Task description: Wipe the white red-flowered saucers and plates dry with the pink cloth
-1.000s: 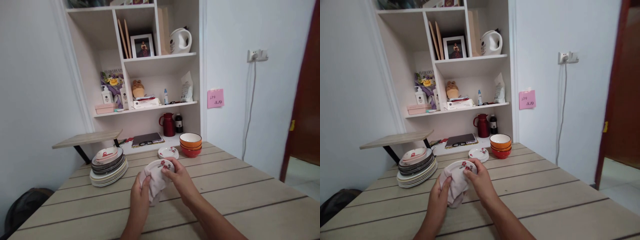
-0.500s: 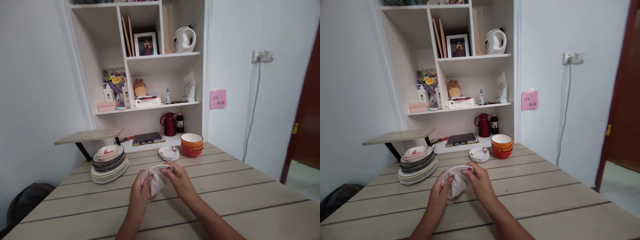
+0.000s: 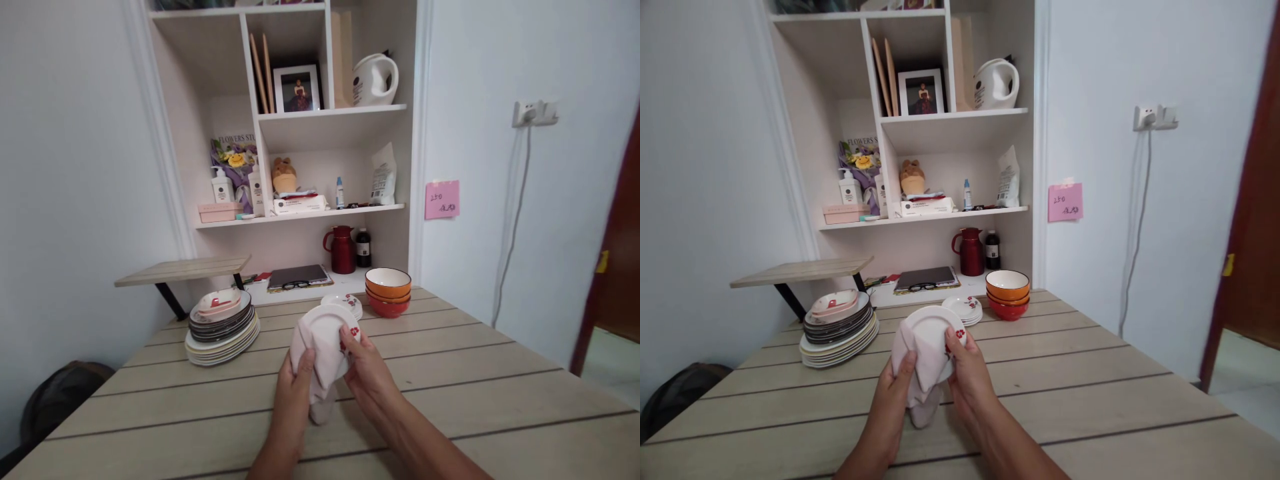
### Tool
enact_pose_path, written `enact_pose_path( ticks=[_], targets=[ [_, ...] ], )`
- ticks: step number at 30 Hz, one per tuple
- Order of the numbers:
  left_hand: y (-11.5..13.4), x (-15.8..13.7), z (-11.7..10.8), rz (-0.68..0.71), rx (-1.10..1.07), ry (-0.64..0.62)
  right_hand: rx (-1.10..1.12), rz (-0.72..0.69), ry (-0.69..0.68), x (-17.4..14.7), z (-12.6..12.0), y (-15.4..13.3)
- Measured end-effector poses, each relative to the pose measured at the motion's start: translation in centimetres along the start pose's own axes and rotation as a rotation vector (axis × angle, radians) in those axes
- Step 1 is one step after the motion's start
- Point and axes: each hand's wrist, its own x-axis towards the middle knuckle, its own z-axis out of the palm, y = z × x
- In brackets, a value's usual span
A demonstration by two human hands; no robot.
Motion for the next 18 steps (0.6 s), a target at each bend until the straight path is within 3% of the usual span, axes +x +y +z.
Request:
enact_pose_path(
  ticks=[3, 5, 7, 10, 12, 15, 18],
  targets=[
    [0.3, -0.1, -0.1, 0.017, 0.024, 0.012, -0.032, 0.012, -0.058, 0.1, -0.1, -0.2],
    [0.7, 0.1, -0.8, 0.06, 0.099, 0.013, -0.178, -0.022, -0.131, 0.1, -0.3, -0.7],
    [1.3, 0.3, -1.6, 0.159, 0.241, -0.007, -0.393, -0.152, -0.178, 0.1, -0.5, -1.2],
    [2.3, 0.7, -2.8, 0.424, 0.54, -0.106, -0.705, -0.424, -0.247, 0.0, -0.7, -2.1],
    [2.7, 0.7, -3.2, 0.554, 0.655, -0.147, -0.861, -0.522, -0.325, 0.0, -0.7, -2.5],
    [2.6, 0.9, -3.5, 0.635, 0.728, -0.168, -0.978, -0.547, -0.398, -0.1, -0.6, -2.8],
    [2.1, 1.3, -3.5, 0.705, 0.762, -0.064, -0.986, -0.551, -0.388, -0.3, -0.5, -2.8]
  ],
)
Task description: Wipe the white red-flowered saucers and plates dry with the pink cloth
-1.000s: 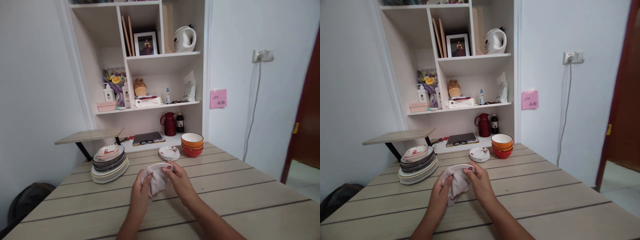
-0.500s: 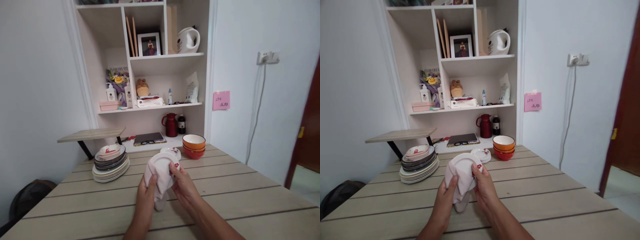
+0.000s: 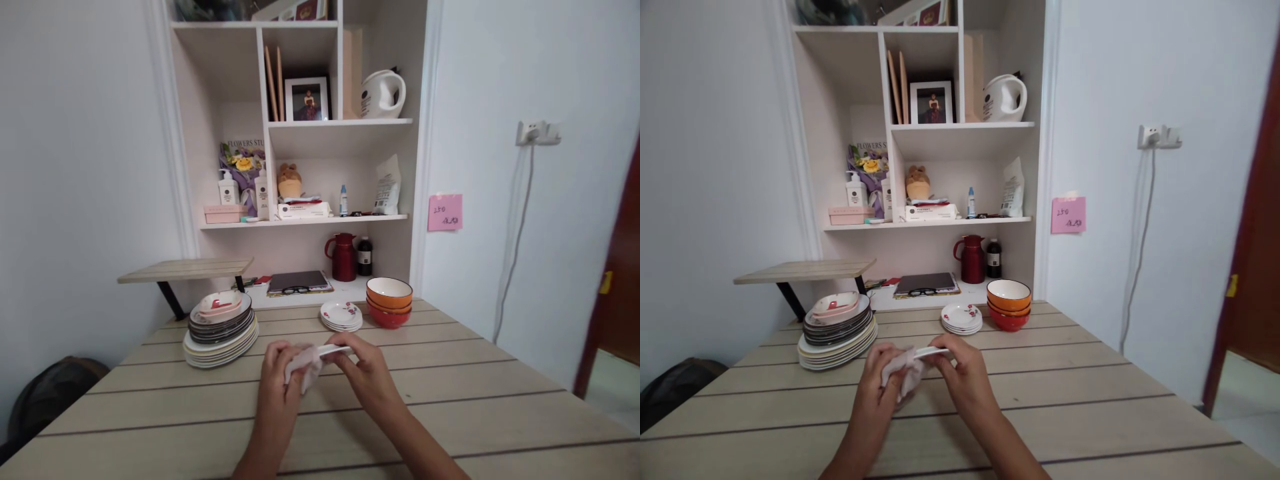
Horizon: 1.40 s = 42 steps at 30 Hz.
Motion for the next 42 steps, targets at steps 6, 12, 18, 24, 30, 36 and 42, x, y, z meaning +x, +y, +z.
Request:
enact_pose_path(
  ticks=[6, 12, 18, 24, 30, 36, 42],
  targets=[
    [-1.1, -0.2, 0.5, 0.034, 0.141, 0.094, 0.025, 0.056, -0.019, -0.3, 0.4, 0.5],
    [-0.6, -0.5, -0.6, 0.192, 0.246, 0.02, -0.045, 0.057, 0.047, -0.2, 0.2, 1.1],
    [-0.6, -0.1, -0.9, 0.325, 0.348, 0.076, -0.166, -0.033, -0.027, -0.2, 0.5, 1.0],
    [-0.1, -0.5, -0.4, 0.279, 0.207, 0.082, -0.298, -0.139, -0.028, -0.5, 0.6, 1.6],
    [0.5, -0.6, -0.7, 0.253, 0.139, -0.055, -0.343, -0.15, -0.087, -0.7, 0.7, 1.2],
    [-0.1, -0.2, -0.3, 0.187, 0.118, -0.04, -0.155, -0.068, -0.096, -0.6, 1.1, 0.8],
    [-0.6, -0.1, 0.4, 0.075, 0.067, 0.028, 0.155, 0.166, -0.111, -0.8, 2.0, 0.5]
  ],
)
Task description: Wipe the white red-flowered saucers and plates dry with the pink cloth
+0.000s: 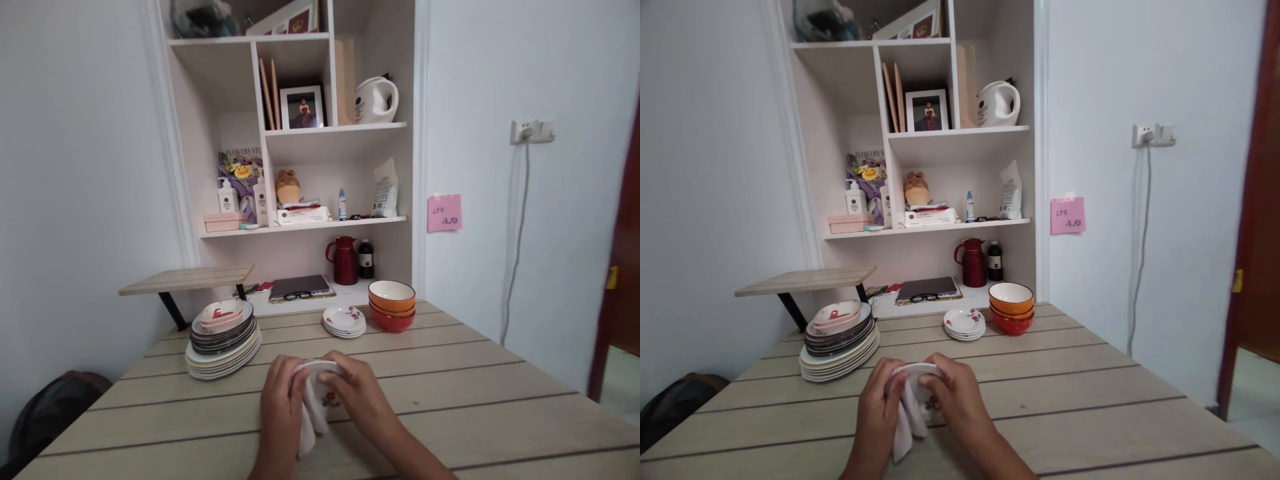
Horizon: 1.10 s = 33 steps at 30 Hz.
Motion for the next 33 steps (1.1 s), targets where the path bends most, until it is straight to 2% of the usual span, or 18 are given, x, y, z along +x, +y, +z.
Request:
enact_pose_path(
  ticks=[5, 11, 18, 21, 23, 26, 29, 33],
  targets=[
    [-0.4, -0.3, 0.6, -0.085, -0.016, 0.03, 0.215, 0.108, 0.041, 0.1, 0.6, 0.8],
    [-0.3, -0.2, 0.7, -0.162, -0.036, 0.073, 0.366, 0.154, 0.077, 0.1, 1.2, 1.9],
    [0.3, -0.1, 0.7, -0.268, -0.131, 0.123, 0.459, 0.18, 0.123, 0.1, 1.6, 1.8],
    [0.5, 0.0, 0.7, -0.358, -0.195, 0.142, 0.466, 0.186, 0.133, 0.0, 1.7, 1.8],
    [0.6, 0.1, 0.7, -0.467, -0.279, 0.117, 0.47, 0.212, 0.151, 0.0, 1.6, 1.6],
    [0.3, 0.0, 0.8, -0.601, -0.453, 0.007, 0.487, 0.223, 0.212, 0.0, 1.0, 0.9],
    [-0.2, -0.1, 1.1, -0.613, -0.516, -0.052, 0.483, 0.193, 0.248, 0.1, 0.4, 0.1],
    [-0.2, -0.4, 1.5, -0.597, -0.485, -0.031, 0.471, 0.203, 0.238, 0.1, -0.1, -0.3]
  ],
)
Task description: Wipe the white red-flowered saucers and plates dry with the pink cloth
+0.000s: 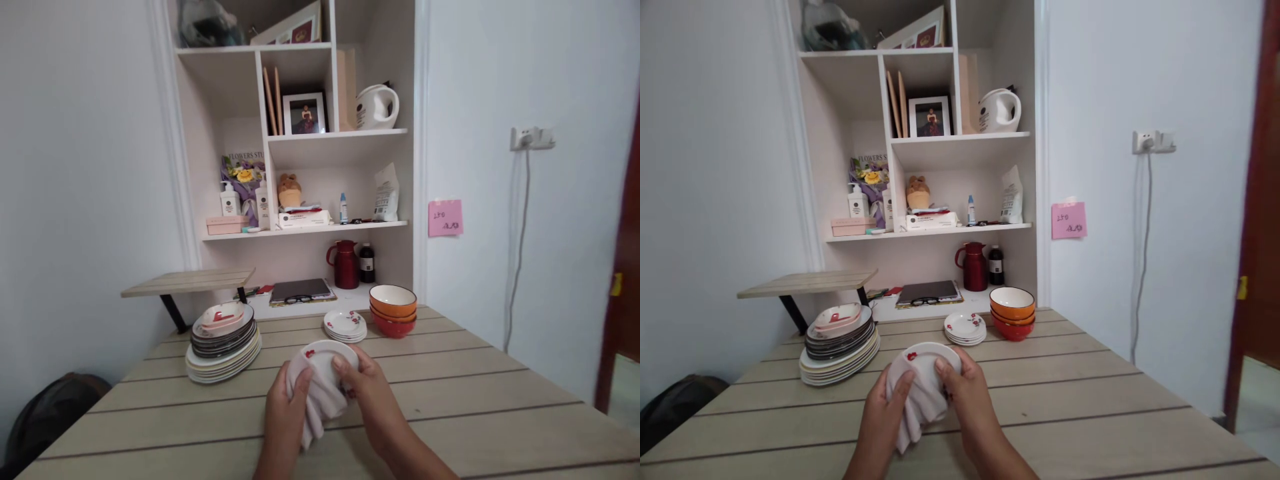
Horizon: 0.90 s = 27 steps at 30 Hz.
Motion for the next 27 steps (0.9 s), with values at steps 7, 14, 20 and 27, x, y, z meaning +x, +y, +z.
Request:
enact_pose_path(
  ticks=[7, 14, 20, 27],
  targets=[
    [1.5, -0.6, 0.0, 0.05, -0.022, 0.011, 0.071, 0.049, -0.092, 0.5, -0.3, 1.1],
    [1.1, -0.1, -0.1, 0.048, 0.027, 0.02, 0.118, 0.07, -0.115, 1.1, -0.5, 1.7],
    [0.8, 0.1, -0.4, 0.064, 0.028, -0.006, 0.019, 0.005, -0.07, 1.2, -0.3, 2.4],
    [1.2, -0.5, -0.6, 0.19, 0.154, -0.114, -0.337, -0.043, -0.193, 1.9, -1.6, 1.3]
  ],
)
